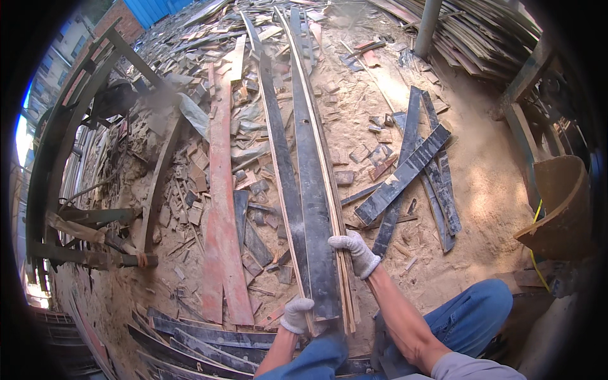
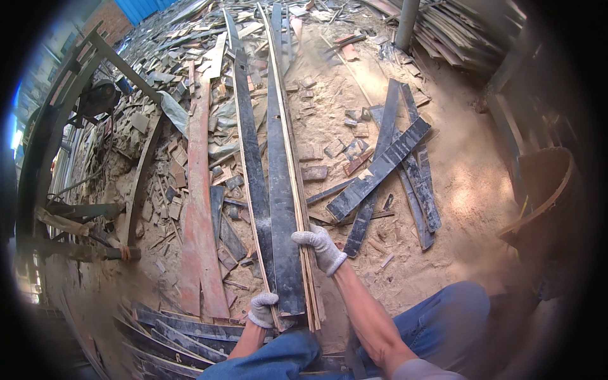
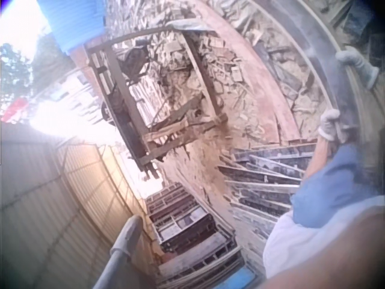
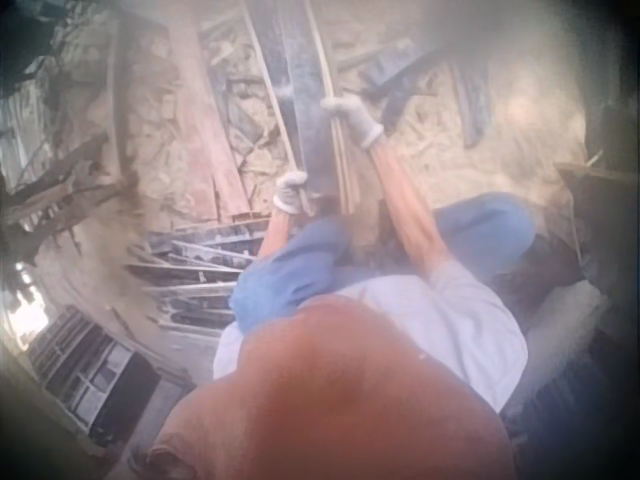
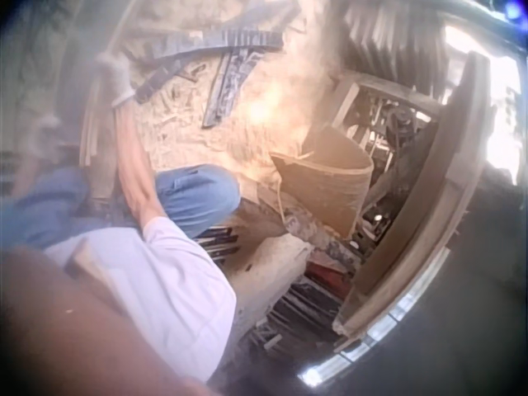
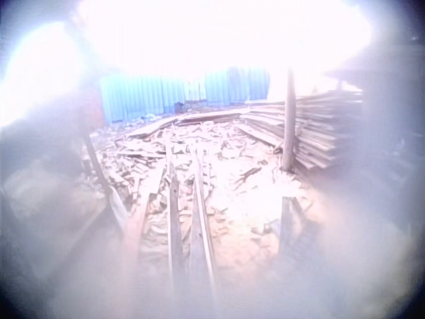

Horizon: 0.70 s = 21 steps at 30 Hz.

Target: The person gathers thin wooden strips from a cluttered floor, aligns them, and places them onto a metal workbench. They repeatedly pick up, align, and stack the strips on the bench surface.

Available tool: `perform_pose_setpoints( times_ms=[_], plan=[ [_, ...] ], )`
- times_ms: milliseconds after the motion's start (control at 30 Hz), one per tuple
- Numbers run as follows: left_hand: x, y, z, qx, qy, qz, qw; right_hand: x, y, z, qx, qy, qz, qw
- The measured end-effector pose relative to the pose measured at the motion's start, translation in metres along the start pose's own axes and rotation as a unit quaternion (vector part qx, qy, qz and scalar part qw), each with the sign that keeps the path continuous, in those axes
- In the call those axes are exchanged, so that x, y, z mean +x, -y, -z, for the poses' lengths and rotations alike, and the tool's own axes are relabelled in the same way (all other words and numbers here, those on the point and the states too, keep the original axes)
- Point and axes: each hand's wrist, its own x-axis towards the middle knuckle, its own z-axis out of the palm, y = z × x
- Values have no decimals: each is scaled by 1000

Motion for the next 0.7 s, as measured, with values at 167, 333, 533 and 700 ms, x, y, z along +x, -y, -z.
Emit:
perform_pose_setpoints(
  times_ms=[167,333,533,700],
  plan=[
    [0,2,1,-30,24,0,999,-4,1,-3,37,-12,1,999],
    [-2,3,-12,9,-10,8,1000,1,-7,-1,-30,-47,54,997],
    [6,14,-32,290,-121,-102,944,10,-11,1,-130,-79,29,988],
    [13,21,-38,361,-156,-105,913,6,-1,7,-53,-18,-8,998]
  ],
)
